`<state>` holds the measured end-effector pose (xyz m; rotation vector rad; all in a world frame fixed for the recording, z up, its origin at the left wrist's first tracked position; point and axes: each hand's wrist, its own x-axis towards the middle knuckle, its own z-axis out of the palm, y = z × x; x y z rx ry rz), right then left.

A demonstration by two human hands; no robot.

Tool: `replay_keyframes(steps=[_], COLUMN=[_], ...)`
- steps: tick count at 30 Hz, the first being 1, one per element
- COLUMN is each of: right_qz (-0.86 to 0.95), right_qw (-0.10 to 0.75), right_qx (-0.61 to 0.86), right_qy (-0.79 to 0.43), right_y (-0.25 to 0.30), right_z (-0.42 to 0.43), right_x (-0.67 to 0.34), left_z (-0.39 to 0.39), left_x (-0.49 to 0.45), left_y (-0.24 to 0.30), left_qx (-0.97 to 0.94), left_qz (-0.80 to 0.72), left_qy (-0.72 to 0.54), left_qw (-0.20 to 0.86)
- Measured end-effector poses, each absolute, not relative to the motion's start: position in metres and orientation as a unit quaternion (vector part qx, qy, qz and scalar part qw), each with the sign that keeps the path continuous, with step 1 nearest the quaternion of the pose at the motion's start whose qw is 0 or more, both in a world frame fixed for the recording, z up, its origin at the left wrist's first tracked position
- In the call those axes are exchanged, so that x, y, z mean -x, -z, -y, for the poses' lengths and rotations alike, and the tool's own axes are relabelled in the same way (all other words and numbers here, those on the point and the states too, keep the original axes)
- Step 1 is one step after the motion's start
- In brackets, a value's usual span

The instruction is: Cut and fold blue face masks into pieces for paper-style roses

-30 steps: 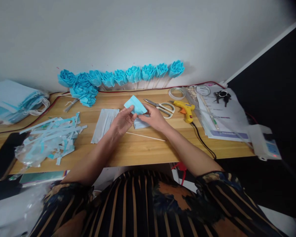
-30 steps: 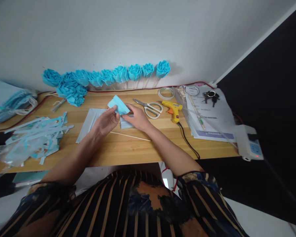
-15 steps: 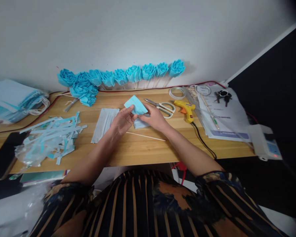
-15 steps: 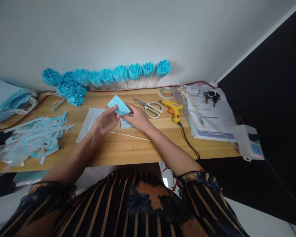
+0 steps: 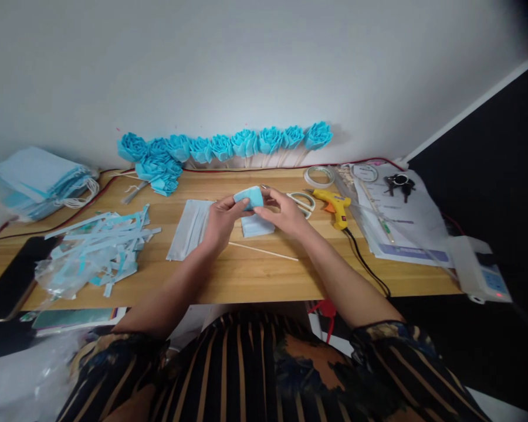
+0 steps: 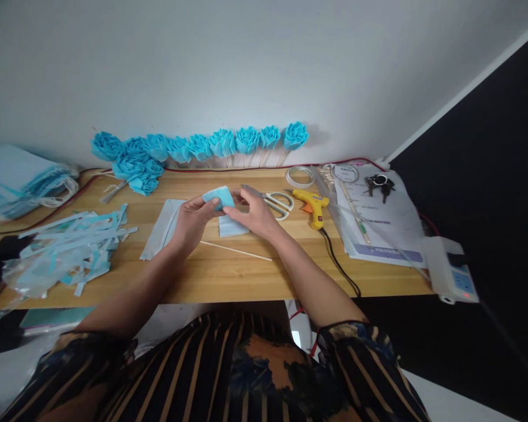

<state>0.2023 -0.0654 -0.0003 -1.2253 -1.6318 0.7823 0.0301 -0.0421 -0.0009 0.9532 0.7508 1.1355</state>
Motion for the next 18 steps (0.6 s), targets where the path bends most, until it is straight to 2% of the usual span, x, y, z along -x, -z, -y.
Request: replay_keyframes(steps=[6,18], right_qz=[0.659,0.650], right_qw=[0.449,0.471], right_qx=[0.530,0.525], right_qy=[-0.289,-0.284], right_y=[0.004,-0.004], right_z=[0.066,0.065], right_x=[-0.195,-0.207], left_z=[0.047,0.037], left_x=[-0.032,-0.028], left_y=[-0.002,0.004], left_qx=[-0.478,-0.425], left_qz=[-0.335,-0.341], left_qy=[-0.495,-0.521], left_qw=[0.644,0.657])
